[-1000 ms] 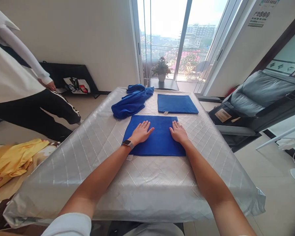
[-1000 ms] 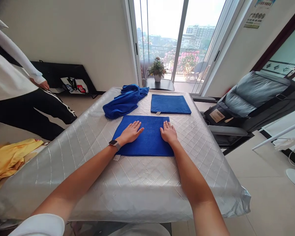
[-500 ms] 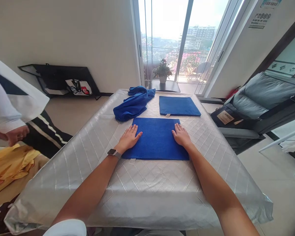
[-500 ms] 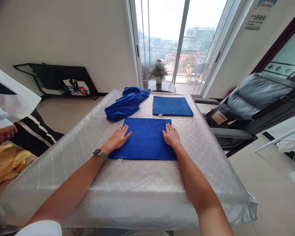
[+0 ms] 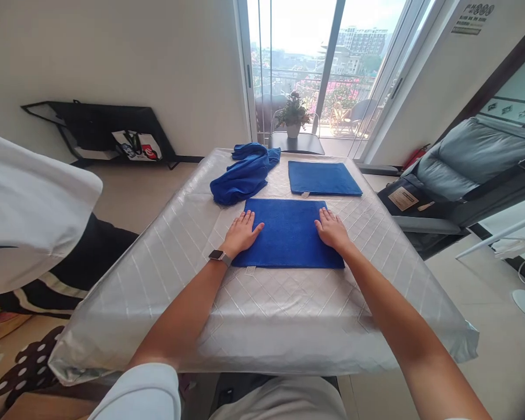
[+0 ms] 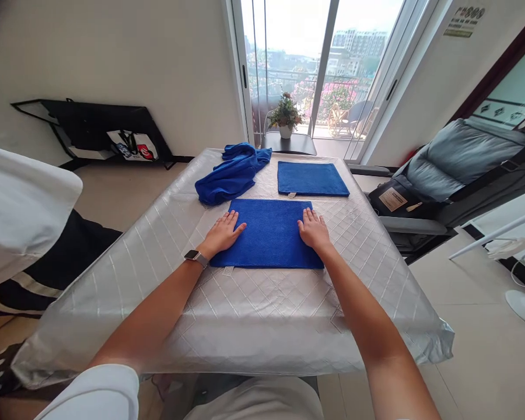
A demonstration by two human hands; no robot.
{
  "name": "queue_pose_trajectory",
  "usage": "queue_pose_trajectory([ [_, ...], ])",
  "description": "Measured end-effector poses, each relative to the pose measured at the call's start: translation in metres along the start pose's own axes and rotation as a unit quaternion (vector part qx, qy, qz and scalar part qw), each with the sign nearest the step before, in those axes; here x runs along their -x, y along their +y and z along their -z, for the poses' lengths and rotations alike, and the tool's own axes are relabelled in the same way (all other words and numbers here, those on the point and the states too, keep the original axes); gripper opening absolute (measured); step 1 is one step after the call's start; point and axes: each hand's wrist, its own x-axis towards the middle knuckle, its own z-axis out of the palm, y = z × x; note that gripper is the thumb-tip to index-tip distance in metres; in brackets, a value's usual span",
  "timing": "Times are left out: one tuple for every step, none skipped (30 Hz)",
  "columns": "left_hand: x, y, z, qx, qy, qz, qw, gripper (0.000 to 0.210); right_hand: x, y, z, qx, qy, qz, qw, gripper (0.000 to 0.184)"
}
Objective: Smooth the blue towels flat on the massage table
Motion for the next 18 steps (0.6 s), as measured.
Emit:
queue_pose_trajectory([
  [0.000, 0.000, -0.001, 0.000, 0.000, 0.000, 1.000, 0.084, 0.006, -0.002, 0.000, -0.002, 0.007, -0.001, 1.000, 0.065],
  [-0.001, -0.001, -0.002, -0.002, 0.001, -0.001, 1.000, 0.084, 0.012, -0.003, -0.001, -0.004, 0.010, -0.004, 1.000, 0.066],
  [-0.001, -0.002, -0.003, -0.004, 0.004, -0.001, 1.000, 0.084, 0.017, -0.004, -0.002, -0.007, 0.006, -0.006, 1.000, 0.066],
  [-0.002, -0.002, -0.004, -0.007, 0.007, -0.003, 1.000, 0.084, 0.021, -0.005, -0.004, -0.010, -0.003, -0.008, 1.000, 0.067],
  [-0.002, -0.003, -0.005, -0.009, 0.009, -0.004, 1.000, 0.084, 0.025, -0.005, -0.006, -0.011, -0.012, -0.010, 1.000, 0.067],
  [-0.002, -0.003, -0.005, -0.012, 0.010, -0.005, 1.000, 0.084, 0.027, -0.005, -0.008, -0.012, -0.021, -0.012, 1.000, 0.068],
  [-0.002, -0.003, -0.005, -0.015, 0.009, -0.005, 1.000, 0.083, 0.028, -0.004, -0.009, -0.012, -0.029, -0.013, 0.999, 0.069],
  [-0.002, -0.004, -0.005, -0.018, 0.007, -0.005, 1.000, 0.083, 0.029, -0.003, -0.010, -0.012, -0.034, -0.014, 0.999, 0.069],
  [-0.002, -0.004, -0.005, -0.021, 0.004, -0.004, 1.000, 0.083, 0.029, -0.002, -0.010, -0.013, -0.035, -0.014, 0.999, 0.069],
  [-0.001, -0.004, -0.004, -0.024, 0.002, -0.003, 1.000, 0.083, 0.028, -0.001, -0.010, -0.014, -0.035, -0.014, 0.999, 0.070],
  [0.000, -0.004, -0.003, -0.027, 0.001, -0.001, 1.000, 0.083, 0.028, 0.000, -0.010, -0.016, -0.036, -0.014, 0.999, 0.070],
  [0.001, -0.005, -0.002, -0.031, 0.002, 0.002, 1.000, 0.083, 0.028, 0.000, -0.010, -0.019, -0.037, -0.013, 0.999, 0.070],
  [0.002, -0.005, -0.001, -0.035, 0.007, 0.004, 0.999, 0.082, 0.027, 0.000, -0.009, -0.022, -0.038, -0.013, 0.999, 0.070],
  [0.003, -0.005, 0.000, -0.040, 0.016, 0.007, 0.999, 0.082, 0.027, -0.001, -0.009, -0.025, -0.038, -0.012, 0.999, 0.071],
  [0.005, -0.005, 0.001, -0.047, 0.031, 0.009, 0.998, 0.082, 0.028, -0.001, -0.008, -0.028, -0.040, -0.012, 0.999, 0.071],
  [0.006, -0.004, 0.002, -0.054, 0.051, 0.009, 0.997, 0.081, 0.028, -0.002, -0.008, -0.030, -0.041, -0.011, 0.999, 0.071],
  [0.008, -0.001, 0.004, -0.060, 0.073, 0.007, 0.995, 0.081, 0.028, -0.002, -0.008, -0.032, -0.042, -0.011, 0.999, 0.071],
  [0.010, 0.004, 0.005, -0.064, 0.095, 0.001, 0.993, 0.081, 0.028, -0.003, -0.007, -0.032, -0.042, -0.012, 0.999, 0.071],
])
